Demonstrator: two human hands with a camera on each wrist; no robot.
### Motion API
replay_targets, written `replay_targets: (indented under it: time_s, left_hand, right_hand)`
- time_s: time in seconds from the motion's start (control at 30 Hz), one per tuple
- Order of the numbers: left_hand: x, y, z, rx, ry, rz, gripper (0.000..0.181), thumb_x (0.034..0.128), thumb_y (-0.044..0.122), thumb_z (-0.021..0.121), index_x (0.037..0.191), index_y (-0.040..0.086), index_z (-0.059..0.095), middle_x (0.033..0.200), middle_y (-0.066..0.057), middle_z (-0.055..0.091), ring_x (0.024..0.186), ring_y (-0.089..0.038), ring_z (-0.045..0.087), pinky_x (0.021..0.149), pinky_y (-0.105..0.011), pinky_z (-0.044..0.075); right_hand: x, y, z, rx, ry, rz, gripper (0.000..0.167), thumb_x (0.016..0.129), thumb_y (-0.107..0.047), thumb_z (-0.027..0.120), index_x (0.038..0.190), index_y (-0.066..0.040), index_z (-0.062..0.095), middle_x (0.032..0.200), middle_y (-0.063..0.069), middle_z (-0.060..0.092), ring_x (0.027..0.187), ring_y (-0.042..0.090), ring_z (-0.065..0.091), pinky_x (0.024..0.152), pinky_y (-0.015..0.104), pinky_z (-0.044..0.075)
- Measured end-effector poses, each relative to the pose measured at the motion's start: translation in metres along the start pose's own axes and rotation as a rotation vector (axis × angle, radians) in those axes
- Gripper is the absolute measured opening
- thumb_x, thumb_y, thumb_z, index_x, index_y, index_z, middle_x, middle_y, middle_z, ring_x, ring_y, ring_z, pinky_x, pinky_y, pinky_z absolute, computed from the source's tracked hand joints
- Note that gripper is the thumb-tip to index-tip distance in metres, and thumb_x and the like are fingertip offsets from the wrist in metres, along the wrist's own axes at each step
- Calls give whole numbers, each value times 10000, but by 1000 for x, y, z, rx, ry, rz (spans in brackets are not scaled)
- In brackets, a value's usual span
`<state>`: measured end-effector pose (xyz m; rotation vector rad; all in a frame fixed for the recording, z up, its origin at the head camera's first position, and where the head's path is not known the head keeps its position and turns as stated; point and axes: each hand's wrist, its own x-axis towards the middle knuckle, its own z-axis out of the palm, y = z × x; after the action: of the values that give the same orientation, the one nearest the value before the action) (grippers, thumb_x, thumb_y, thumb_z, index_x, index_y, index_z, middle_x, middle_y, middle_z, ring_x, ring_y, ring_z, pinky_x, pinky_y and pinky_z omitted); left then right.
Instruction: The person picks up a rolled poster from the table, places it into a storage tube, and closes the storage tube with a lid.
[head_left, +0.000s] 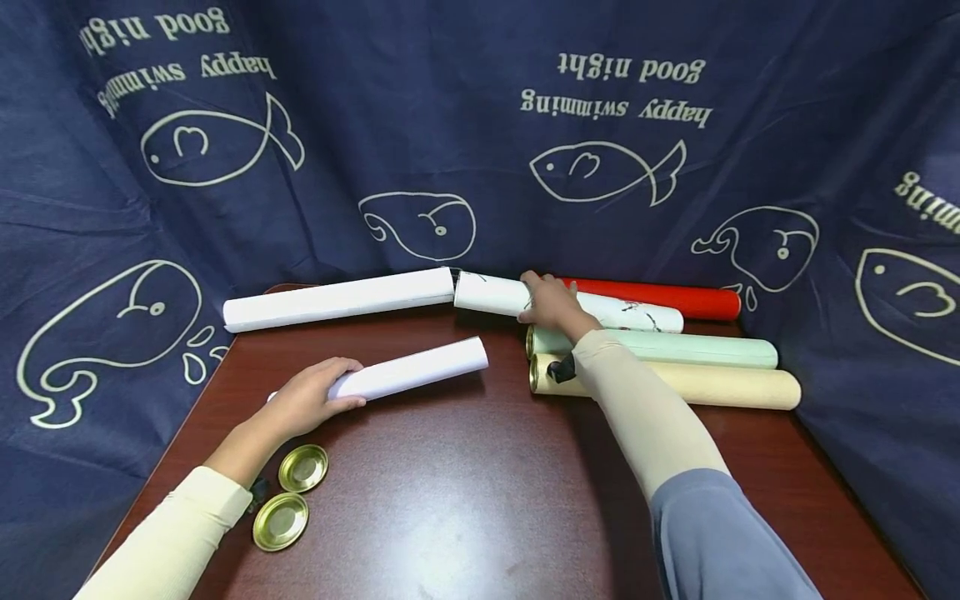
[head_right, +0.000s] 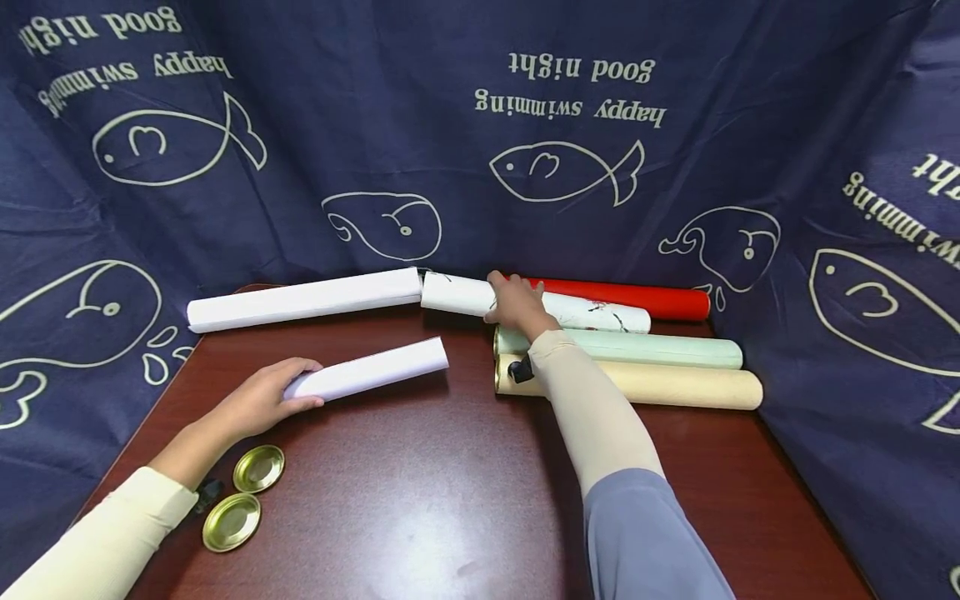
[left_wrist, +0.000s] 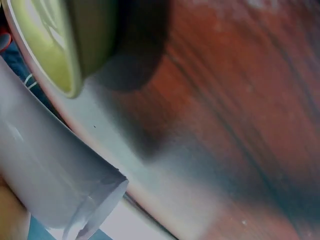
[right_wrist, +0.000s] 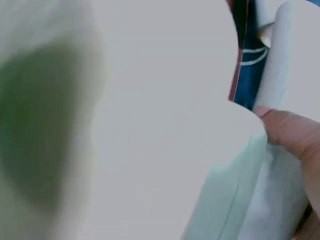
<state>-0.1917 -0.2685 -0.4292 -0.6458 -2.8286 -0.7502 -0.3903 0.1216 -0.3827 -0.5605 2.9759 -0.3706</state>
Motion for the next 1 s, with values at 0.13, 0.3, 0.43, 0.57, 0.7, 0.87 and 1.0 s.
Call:
replay_targets:
  time_s: [0.13,0.3,0.43,0.57,0.7,0.87,1.0]
  left_hand:
    - [0,3,-2,20,-3,-11,431,911,293,741,1252,68,603,1177,-87,647,993,-234,614,848,-465,493]
    - [-1,7,-3,46,28,10,405,927,264,721,1254,53,612,1190,-110,652,1036,-264,624,866,-492,494]
    - [-1,10,-4,39,51,17,366,910,237,738,1212,60,630,1161,-95,657,1016,-258,620,848,-489,492]
    - [-1,12,-4,30,60,-7,363,889,192,761,1197,47,634,1177,-114,661,1031,-279,631,862,-495,496]
    - [-3,16,-3,30,72,-15,365,867,165,786,1180,48,641,1169,-118,672,1028,-286,645,863,-496,501]
    - [-7,23,-5,42,119,67,357,819,165,825,1114,80,643,1091,-57,666,954,-232,633,810,-467,504]
    - [-9,29,-7,74,171,154,375,771,157,856,1072,91,643,1068,-26,663,946,-195,630,792,-432,511]
  right_hand:
    - [-5,7,-5,17,62,-72,746,830,-290,808,1443,-135,411,1319,228,514,1261,424,439,1105,682,133]
    - [-19,17,-11,14,190,-226,733,809,-315,824,1417,-124,460,1293,209,534,1211,402,461,1071,605,271]
    - [-34,21,-18,-53,334,-376,717,766,-320,861,1368,-116,529,1211,179,565,1141,384,490,1020,552,332]
    - [-52,24,-29,-98,425,-459,705,730,-295,892,1327,-105,569,1155,170,566,1120,395,495,1032,561,323]
    - [-75,30,-38,-101,438,-480,720,716,-282,903,1324,-105,560,1145,176,560,1079,397,522,1015,581,339]
    - [-109,45,-41,-106,464,-469,728,709,-291,905,1322,-119,552,1130,159,553,1006,374,552,902,561,412]
    - [-135,55,-38,-95,508,-482,747,666,-256,927,1302,-113,562,1127,171,561,1000,391,558,872,572,421]
